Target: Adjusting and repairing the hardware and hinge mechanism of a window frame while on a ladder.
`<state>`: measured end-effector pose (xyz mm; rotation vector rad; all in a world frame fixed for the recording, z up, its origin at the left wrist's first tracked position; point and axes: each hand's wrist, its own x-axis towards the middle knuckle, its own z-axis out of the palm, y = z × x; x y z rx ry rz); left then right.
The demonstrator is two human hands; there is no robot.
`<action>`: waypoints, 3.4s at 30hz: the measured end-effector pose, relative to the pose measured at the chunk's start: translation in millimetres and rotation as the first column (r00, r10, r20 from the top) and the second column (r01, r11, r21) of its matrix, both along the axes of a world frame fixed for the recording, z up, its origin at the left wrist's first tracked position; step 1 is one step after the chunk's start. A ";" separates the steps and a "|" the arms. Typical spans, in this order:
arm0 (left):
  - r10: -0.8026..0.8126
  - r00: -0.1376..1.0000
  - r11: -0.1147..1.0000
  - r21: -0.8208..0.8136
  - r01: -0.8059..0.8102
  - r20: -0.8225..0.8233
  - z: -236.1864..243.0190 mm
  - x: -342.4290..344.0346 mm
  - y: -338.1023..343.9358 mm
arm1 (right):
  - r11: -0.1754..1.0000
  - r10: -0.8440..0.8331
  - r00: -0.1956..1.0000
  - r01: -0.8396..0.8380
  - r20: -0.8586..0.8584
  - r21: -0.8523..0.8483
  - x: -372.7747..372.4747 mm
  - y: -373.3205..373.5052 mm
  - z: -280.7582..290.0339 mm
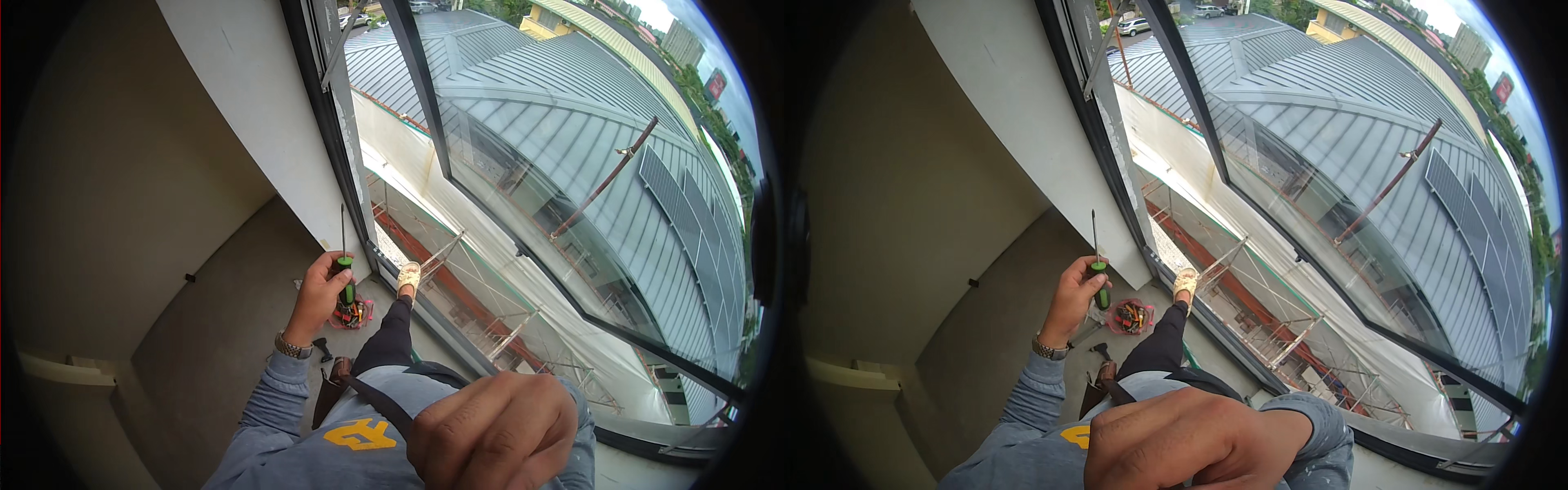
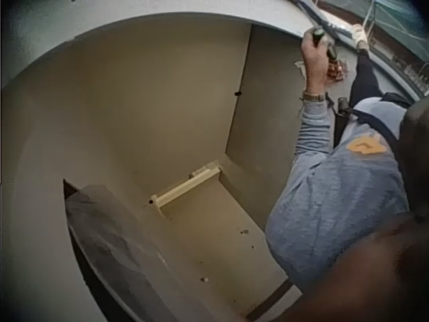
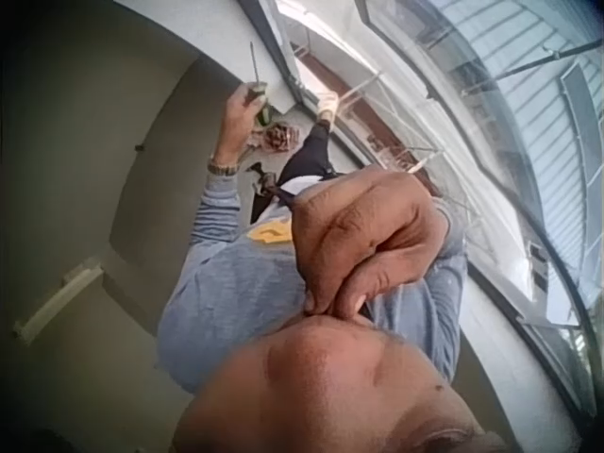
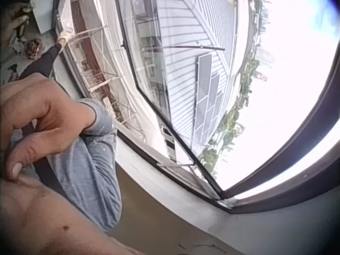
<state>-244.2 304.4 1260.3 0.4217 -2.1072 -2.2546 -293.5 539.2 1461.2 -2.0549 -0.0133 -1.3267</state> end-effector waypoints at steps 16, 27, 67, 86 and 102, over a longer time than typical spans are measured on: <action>-0.644 0.765 0.706 0.367 0.606 -0.024 42.5 34.7 106.2 | 0.095 -0.969 -0.220 0.084 0.111 0.992 -15.7 58.9 -155.0; -0.496 0.868 0.791 0.397 0.466 -0.032 26.9 31.5 111.0 | 0.325 -0.891 -0.368 -0.102 0.268 0.940 47.8 68.5 -166.7; -0.149 0.986 0.717 0.678 0.162 -0.078 49.5 3.1 63.6 | -0.045 -0.983 0.171 0.144 -0.070 0.989 100.9 58.3 -171.9; 0.161 0.978 0.687 0.726 -0.012 -0.136 46.8 -137.5 15.2 | -0.471 -0.869 -0.190 0.599 -0.456 0.647 -80.4 -26.5 -161.3; 0.550 0.832 0.419 0.885 -0.205 -0.067 51.0 -362.6 -91.3 | -0.489 -0.865 -0.354 0.753 -0.355 0.442 -277.2 -172.4 -145.2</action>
